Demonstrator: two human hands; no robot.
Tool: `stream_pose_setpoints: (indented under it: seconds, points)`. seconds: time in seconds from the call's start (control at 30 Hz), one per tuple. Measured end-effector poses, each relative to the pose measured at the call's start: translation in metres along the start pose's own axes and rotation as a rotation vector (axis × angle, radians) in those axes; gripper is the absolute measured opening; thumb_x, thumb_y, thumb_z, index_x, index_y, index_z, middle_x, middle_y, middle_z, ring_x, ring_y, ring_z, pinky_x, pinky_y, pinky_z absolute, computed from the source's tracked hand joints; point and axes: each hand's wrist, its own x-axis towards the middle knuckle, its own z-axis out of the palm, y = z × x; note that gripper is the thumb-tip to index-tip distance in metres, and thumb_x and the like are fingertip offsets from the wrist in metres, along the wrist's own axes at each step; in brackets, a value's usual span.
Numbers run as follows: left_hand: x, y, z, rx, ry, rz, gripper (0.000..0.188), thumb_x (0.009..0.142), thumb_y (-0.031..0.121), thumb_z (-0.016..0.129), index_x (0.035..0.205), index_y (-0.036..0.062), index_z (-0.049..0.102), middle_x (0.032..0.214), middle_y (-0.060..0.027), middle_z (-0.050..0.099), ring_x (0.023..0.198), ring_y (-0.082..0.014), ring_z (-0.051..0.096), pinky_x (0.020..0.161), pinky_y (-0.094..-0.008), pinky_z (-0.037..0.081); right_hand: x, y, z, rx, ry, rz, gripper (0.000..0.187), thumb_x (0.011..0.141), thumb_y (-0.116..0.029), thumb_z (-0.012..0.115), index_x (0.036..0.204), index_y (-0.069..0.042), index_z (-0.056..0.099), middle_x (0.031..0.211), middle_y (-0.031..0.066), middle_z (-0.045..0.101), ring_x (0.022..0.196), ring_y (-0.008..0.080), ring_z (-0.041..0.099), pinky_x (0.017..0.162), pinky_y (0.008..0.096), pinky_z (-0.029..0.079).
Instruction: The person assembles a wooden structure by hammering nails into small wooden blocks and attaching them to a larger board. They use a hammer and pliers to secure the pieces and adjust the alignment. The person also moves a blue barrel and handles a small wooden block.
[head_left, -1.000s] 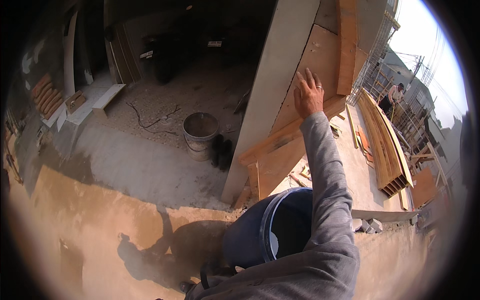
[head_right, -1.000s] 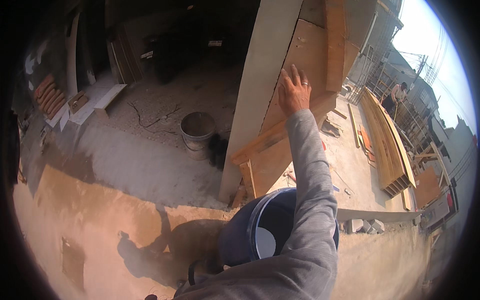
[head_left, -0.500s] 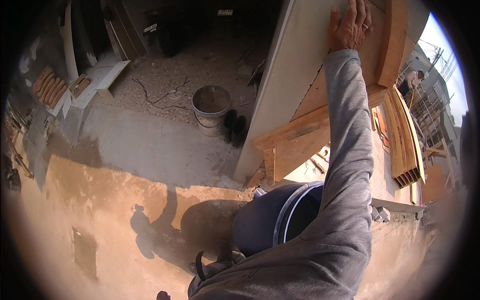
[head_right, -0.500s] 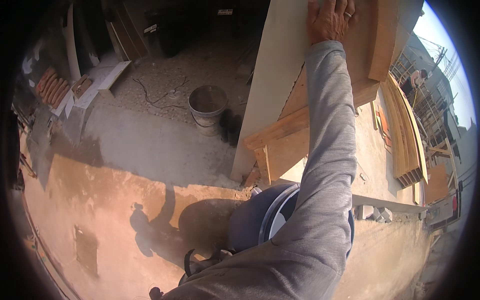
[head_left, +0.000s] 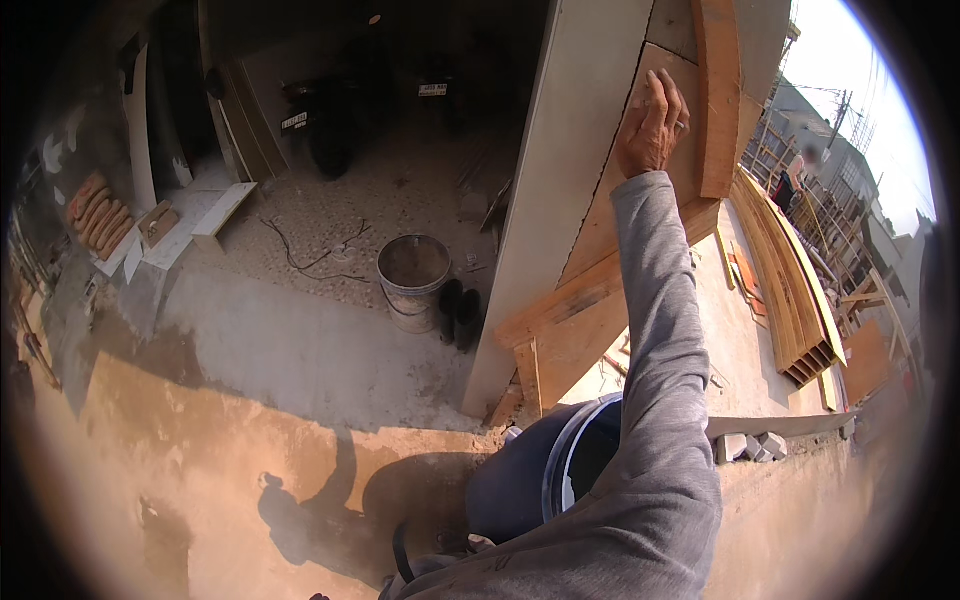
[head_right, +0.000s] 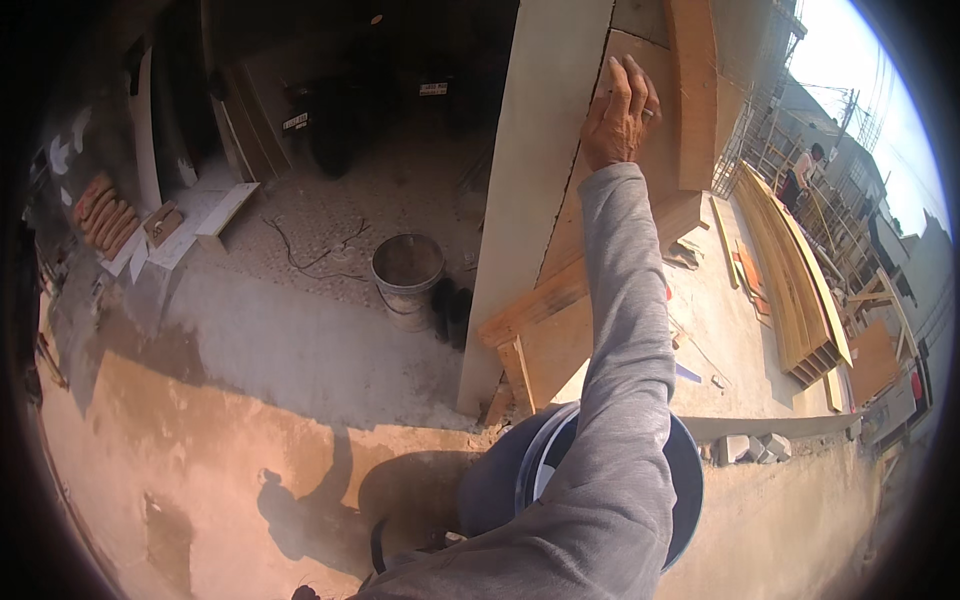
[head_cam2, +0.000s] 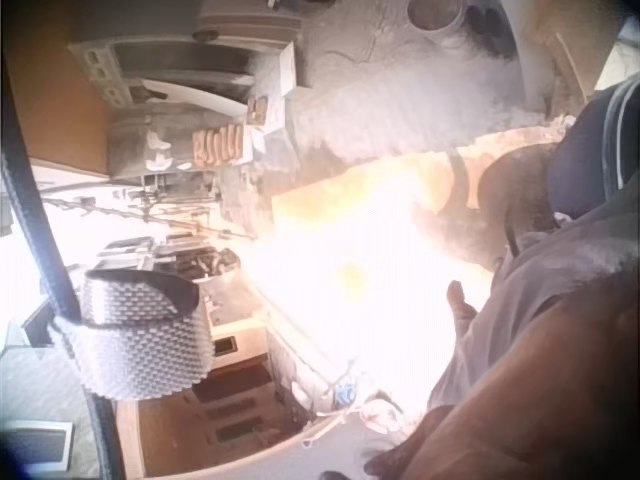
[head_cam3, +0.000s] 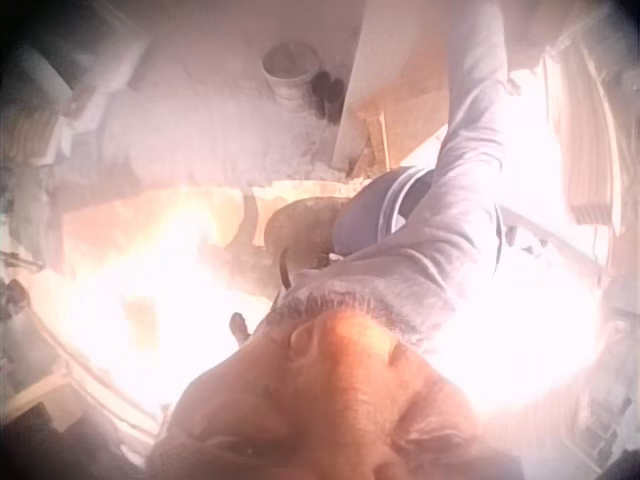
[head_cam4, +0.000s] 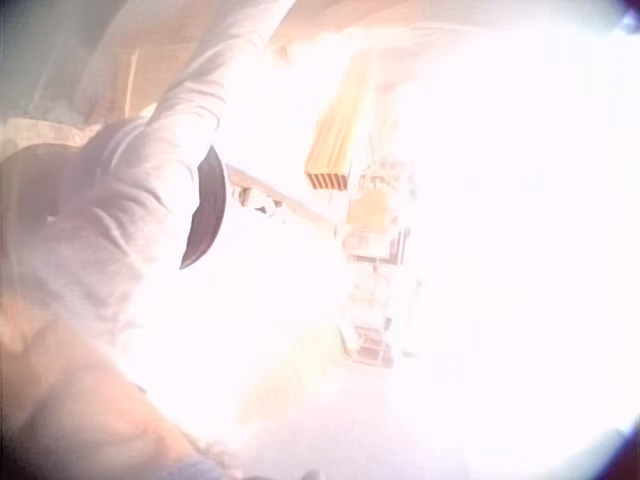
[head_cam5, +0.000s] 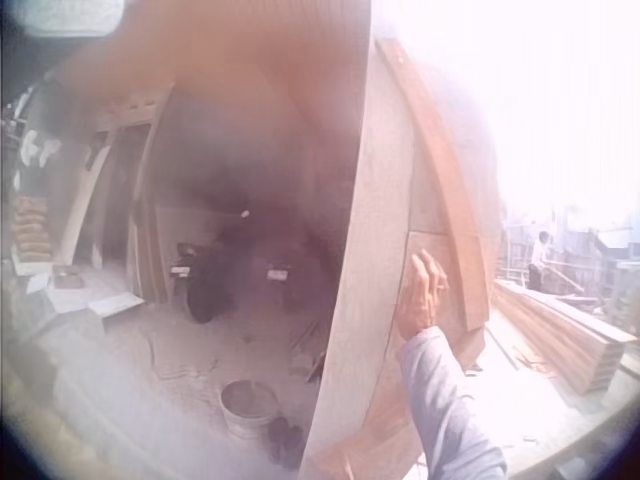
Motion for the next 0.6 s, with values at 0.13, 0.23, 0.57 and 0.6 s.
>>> stream_pose_setpoints:
  seconds: [0.13, 0.23, 0.57, 0.6]
  points:
    - [0.005, 0.014, -0.005, 0.034, -0.017, 0.024, 0.024, 0.087, 0.026, 0.061, 0.101, 0.0072, 0.064, 0.082, -0.0075, 0.064, 0.069, -0.0224, 0.061, 0.057, -0.0375, 0.048, -0.017, 0.017, -0.005, -0.235, -0.044, -0.004, 0.047, 0.091, -0.015, 0.057, 0.136, -0.021, 0.046, 0.144, 0.0046, 0.041, 0.136, 0.026, 0.036, 0.11, 0.0489, 0.022]
    - [0.003, 0.009, -0.004, 0.044, -0.015, 0.029, 0.023, 0.087, 0.026, 0.061, 0.1, 0.0072, 0.064, 0.081, -0.0075, 0.064, 0.068, -0.0224, 0.061, 0.057, -0.0375, 0.048, -0.002, 0.001, -0.001, -0.177, -0.117, 0.006, 0.048, 0.09, -0.017, 0.059, 0.137, -0.022, 0.045, 0.143, 0.0047, 0.04, 0.136, 0.0268, 0.034, 0.111, 0.05, 0.022]
    - [-0.005, -0.019, -0.035, 0.058, -0.008, 0.079, 0.021, 0.086, 0.025, 0.062, 0.096, 0.0073, 0.065, 0.077, -0.0073, 0.064, 0.065, -0.0224, 0.061, 0.055, -0.0374, 0.048, -0.018, -0.006, -0.033, -0.222, -0.347, 0.104, 0.052, 0.095, -0.023, 0.056, 0.145, -0.017, 0.043, 0.154, 0.0095, 0.032, 0.144, 0.0303, 0.025, 0.117, 0.0492, 0.02]
    - [-0.006, -0.026, -0.037, 0.051, -0.015, 0.086, 0.021, 0.086, 0.025, 0.062, 0.096, 0.0073, 0.065, 0.077, -0.0073, 0.064, 0.065, -0.0224, 0.061, 0.055, -0.0374, 0.048, -0.016, -0.011, -0.043, -0.222, -0.384, 0.098, 0.052, 0.094, -0.022, 0.057, 0.144, -0.016, 0.044, 0.152, 0.0109, 0.035, 0.143, 0.0313, 0.027, 0.116, 0.0489, 0.024]
